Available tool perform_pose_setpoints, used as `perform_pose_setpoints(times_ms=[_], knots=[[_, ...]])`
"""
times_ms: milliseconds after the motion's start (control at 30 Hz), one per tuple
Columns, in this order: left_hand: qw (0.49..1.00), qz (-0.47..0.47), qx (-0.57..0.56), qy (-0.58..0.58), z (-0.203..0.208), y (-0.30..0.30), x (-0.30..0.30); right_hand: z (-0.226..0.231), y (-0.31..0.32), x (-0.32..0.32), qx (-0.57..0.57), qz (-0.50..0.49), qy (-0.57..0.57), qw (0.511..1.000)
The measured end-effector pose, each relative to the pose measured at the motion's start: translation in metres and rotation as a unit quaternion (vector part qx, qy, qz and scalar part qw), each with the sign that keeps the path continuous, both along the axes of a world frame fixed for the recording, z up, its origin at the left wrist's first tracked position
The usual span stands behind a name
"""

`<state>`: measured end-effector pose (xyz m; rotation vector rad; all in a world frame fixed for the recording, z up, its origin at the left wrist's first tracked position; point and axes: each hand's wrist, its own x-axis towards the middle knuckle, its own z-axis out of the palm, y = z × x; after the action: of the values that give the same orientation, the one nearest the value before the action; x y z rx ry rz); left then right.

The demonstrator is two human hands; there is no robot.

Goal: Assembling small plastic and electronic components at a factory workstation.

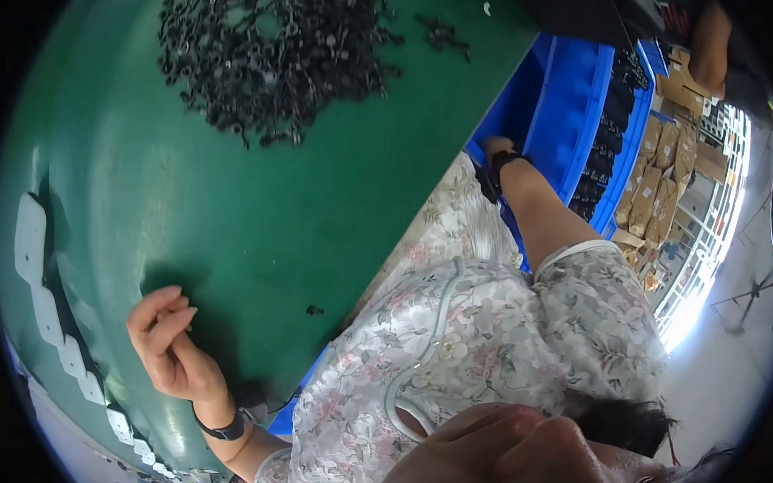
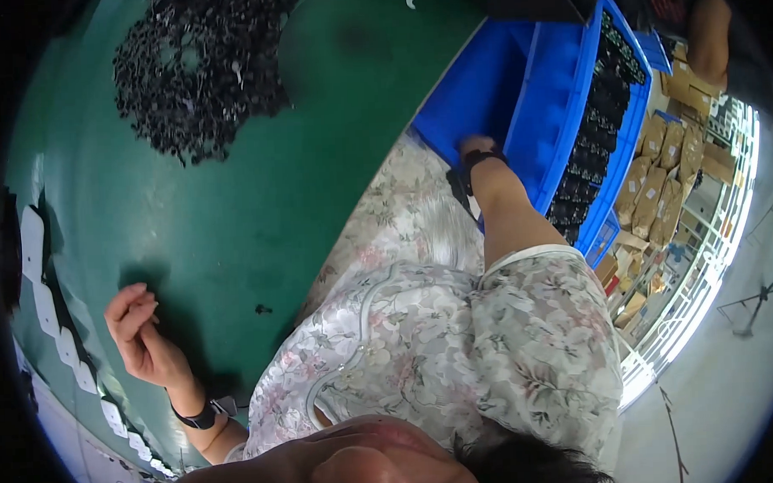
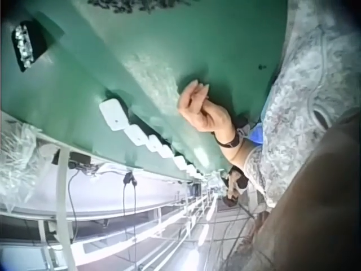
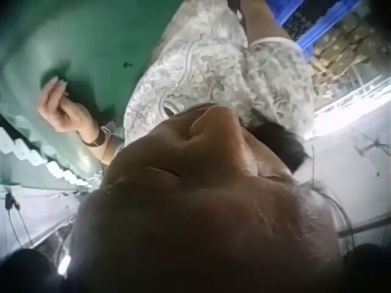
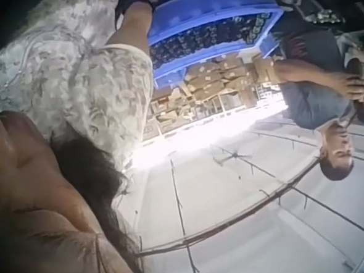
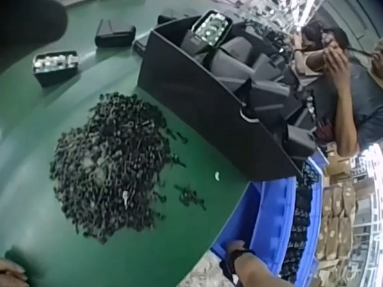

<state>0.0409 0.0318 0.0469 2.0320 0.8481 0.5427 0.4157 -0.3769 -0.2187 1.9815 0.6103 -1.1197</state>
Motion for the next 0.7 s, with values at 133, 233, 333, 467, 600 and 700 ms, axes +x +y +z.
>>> perform_pose_setpoints(times_ms=[133,233,333,467,600,700], knots=[[1.0,0.011,0.013,0.015,0.017,-0.023,-0.017,-0.061,-0.108,-0.032,-0.078,-0.427,-0.362,0.825],[1.0,0.015,0.016,0.008,0.017,-0.019,-0.027,-0.077,-0.186,0.0,-0.131,0.185,-0.029,0.974],[0.997,0.046,0.044,0.043,0.024,-0.029,-0.035,-0.025,-0.053,-0.035,-0.13,0.193,0.053,0.971],[0.998,0.035,0.049,0.035,0.026,-0.026,-0.033,0.005,-0.038,-0.034,-0.126,0.142,0.07,0.979],[0.998,0.033,0.052,0.03,0.027,-0.027,-0.034,0.005,-0.024,-0.032,-0.104,0.111,0.054,0.987],[0.997,0.024,0.071,0.027,0.018,-0.025,-0.033,0.001,-0.01,-0.007,-0.06,0.092,-0.003,0.994]])
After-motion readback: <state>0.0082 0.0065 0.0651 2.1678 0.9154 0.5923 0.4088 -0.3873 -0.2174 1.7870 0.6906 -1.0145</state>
